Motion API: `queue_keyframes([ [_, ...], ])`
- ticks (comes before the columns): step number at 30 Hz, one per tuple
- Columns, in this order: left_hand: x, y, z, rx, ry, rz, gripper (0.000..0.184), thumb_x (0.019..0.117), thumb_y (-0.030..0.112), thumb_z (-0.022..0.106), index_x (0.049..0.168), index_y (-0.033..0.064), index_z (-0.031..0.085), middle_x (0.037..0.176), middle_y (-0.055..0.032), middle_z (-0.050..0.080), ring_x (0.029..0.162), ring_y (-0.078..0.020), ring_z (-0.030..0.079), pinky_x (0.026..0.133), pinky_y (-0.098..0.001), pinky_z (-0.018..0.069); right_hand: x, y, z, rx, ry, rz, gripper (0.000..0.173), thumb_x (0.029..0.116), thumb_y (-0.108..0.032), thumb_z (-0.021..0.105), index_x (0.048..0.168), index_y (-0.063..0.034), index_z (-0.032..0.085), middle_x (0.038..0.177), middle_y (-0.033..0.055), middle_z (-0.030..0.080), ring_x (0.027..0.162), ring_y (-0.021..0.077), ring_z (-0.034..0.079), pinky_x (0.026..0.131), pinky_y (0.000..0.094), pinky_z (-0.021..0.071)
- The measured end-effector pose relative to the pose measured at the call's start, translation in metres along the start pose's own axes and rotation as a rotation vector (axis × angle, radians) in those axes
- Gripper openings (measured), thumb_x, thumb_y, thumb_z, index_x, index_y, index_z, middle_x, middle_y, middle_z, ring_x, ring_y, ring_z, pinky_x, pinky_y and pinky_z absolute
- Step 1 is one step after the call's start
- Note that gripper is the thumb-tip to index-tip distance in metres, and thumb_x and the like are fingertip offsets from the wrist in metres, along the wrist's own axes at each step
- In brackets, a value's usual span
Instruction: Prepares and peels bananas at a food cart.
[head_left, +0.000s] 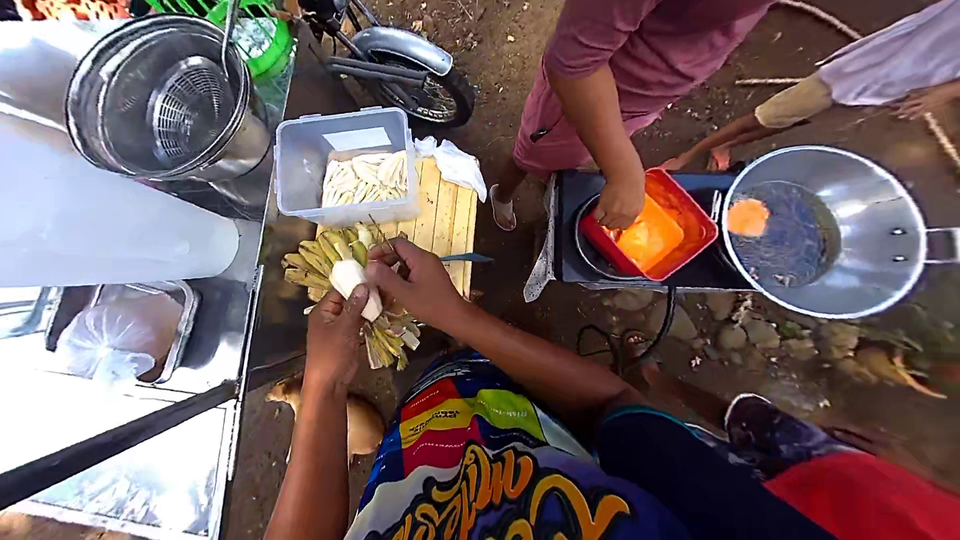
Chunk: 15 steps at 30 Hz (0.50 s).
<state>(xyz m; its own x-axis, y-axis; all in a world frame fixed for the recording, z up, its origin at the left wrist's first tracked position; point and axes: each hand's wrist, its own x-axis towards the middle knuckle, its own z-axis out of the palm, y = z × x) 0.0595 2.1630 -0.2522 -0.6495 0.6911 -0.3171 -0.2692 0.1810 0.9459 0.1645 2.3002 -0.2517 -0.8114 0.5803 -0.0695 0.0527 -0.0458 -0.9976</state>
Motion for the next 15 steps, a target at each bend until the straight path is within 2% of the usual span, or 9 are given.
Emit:
queue_keyframes([
  [3, 0.008, 0.002, 0.004, -0.222, 0.123, -0.005, 0.028, 0.1119, 0.018, 0.038, 0.125, 0.0007, 0.056, 0.111, -0.0118, 0.072, 0.1, -0.0215, 0.071, 0.091, -0.041, 0.0599, -0.003, 0.013, 0.003, -0.113, -0.039, 0.002, 0.032, 0.1041, -0.029, 0.062, 0.107, 0.0024, 0.067, 0.086, 0.0129, 0.069, 0.073, 0.0215, 0.067, 0.071, 0.0432, 0.0582],
  [5, 0.011, 0.002, 0.005, -0.393, 0.095, -0.03, 0.032, 0.1127, 0.021, 0.035, 0.129, 0.0019, 0.055, 0.122, -0.0158, 0.071, 0.109, -0.0247, 0.072, 0.094, -0.0415, 0.0597, -0.004, 0.024, 0.005, -0.057, -0.144, 0.04, 0.039, 0.1038, -0.036, 0.062, 0.11, 0.0023, 0.067, 0.087, 0.0122, 0.07, 0.079, 0.0192, 0.067, 0.078, 0.041, 0.057],
  [7, 0.012, 0.0, 0.007, -0.479, 0.014, -0.024, 0.031, 0.1115, 0.019, 0.039, 0.133, 0.0032, 0.055, 0.13, -0.0139, 0.067, 0.116, -0.0226, 0.068, 0.098, -0.0394, 0.058, -0.006, 0.028, 0.012, 0.121, -0.148, 0.043, 0.04, 0.1025, -0.031, 0.064, 0.12, 0.0045, 0.064, 0.092, 0.0128, 0.07, 0.082, 0.0164, 0.066, 0.081, 0.0371, 0.0566],
  [8, 0.012, 0.0, 0.009, -0.472, -0.004, -0.012, 0.03, 0.1106, 0.018, 0.042, 0.133, 0.0034, 0.055, 0.131, -0.0126, 0.066, 0.116, -0.021, 0.067, 0.098, -0.0377, 0.0575, -0.006, 0.026, 0.014, 0.189, -0.13, 0.039, 0.039, 0.1024, -0.027, 0.064, 0.123, 0.0054, 0.063, 0.095, 0.014, 0.071, 0.085, 0.0161, 0.068, 0.082, 0.0362, 0.0573],
  [11, 0.013, 0.002, 0.012, -0.396, 0.008, 0.102, 0.026, 0.1083, 0.01, 0.046, 0.13, 0.0014, 0.057, 0.131, -0.0146, 0.067, 0.115, -0.0233, 0.068, 0.097, -0.0389, 0.0586, -0.006, 0.023, 0.015, 0.236, -0.087, 0.053, 0.033, 0.104, -0.024, 0.062, 0.121, 0.005, 0.062, 0.094, 0.0124, 0.069, 0.079, 0.0133, 0.065, 0.075, 0.0322, 0.0554],
  [13, 0.017, 0.005, 0.012, -0.33, 0.041, 0.203, 0.028, 0.107, 0.005, 0.046, 0.133, 0.0016, 0.055, 0.125, -0.0138, 0.07, 0.108, -0.0239, 0.071, 0.091, -0.0393, 0.0614, -0.005, 0.023, 0.012, 0.208, -0.095, 0.064, 0.032, 0.1051, -0.024, 0.06, 0.119, 0.0043, 0.063, 0.093, 0.0103, 0.072, 0.079, 0.0118, 0.066, 0.074, 0.0314, 0.0552],
  [15, 0.02, 0.008, 0.013, -0.294, 0.085, 0.25, 0.026, 0.1057, 0.002, 0.049, 0.13, 0.0009, 0.057, 0.118, -0.0121, 0.073, 0.102, -0.0224, 0.074, 0.086, -0.0387, 0.0631, -0.007, 0.022, 0.013, 0.201, -0.102, 0.061, 0.031, 0.1057, -0.024, 0.059, 0.118, 0.0044, 0.064, 0.093, 0.0094, 0.072, 0.078, 0.011, 0.066, 0.074, 0.0307, 0.0553],
])
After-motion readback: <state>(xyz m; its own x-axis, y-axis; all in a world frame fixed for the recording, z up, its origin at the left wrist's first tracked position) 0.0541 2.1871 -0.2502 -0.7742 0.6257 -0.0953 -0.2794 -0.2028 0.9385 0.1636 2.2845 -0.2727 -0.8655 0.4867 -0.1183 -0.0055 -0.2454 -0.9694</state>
